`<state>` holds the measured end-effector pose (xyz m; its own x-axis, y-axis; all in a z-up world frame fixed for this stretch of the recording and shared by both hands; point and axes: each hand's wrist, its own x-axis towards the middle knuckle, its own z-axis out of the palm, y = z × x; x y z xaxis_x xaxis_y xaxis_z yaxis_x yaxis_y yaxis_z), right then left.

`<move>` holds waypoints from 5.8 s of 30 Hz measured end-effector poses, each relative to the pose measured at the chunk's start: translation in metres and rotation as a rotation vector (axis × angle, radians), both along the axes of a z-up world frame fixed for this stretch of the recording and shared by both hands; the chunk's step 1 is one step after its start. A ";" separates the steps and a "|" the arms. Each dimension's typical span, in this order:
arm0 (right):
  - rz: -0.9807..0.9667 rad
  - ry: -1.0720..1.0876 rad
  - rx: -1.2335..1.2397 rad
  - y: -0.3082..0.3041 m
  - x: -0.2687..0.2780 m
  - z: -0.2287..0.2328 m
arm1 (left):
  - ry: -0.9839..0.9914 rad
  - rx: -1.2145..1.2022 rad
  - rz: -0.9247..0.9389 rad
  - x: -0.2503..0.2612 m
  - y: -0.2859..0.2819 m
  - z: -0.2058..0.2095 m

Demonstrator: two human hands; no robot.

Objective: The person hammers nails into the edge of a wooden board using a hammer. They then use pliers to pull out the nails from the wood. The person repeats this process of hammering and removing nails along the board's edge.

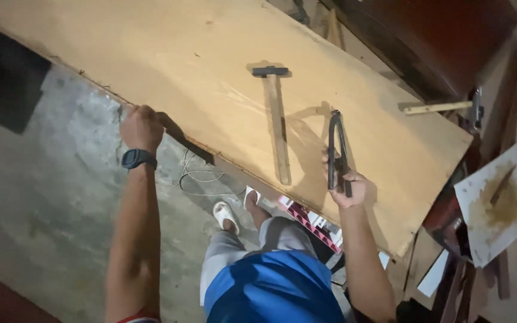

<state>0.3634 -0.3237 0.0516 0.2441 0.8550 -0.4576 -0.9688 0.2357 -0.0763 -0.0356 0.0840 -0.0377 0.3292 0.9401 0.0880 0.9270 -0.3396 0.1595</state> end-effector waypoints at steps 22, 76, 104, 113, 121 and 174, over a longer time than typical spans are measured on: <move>-0.097 -1.302 -0.898 -0.099 0.038 0.000 | 0.013 0.147 -0.949 0.371 -0.152 0.016; 0.575 -1.136 -0.708 0.171 -0.123 0.007 | -1.504 -0.924 0.661 -0.005 -0.115 -0.008; 0.758 -1.985 -0.661 0.215 -0.302 0.067 | -1.451 -0.813 0.623 -0.005 0.034 -0.102; 0.614 -1.611 -0.499 0.215 -0.270 0.042 | -1.311 -0.677 0.564 -0.002 0.039 -0.136; 0.377 -1.157 -0.307 0.181 -0.255 0.007 | -1.265 -0.819 0.625 0.003 0.047 -0.127; 0.661 -1.515 -0.565 0.246 -0.254 0.055 | -1.173 -0.804 0.591 -0.012 0.027 -0.061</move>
<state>0.1093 -0.0774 0.1071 0.4073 0.8081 -0.4255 0.1163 -0.5080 -0.8535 -0.0473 0.1108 -0.0983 0.0153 0.8317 -0.5550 0.1202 0.5495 0.8268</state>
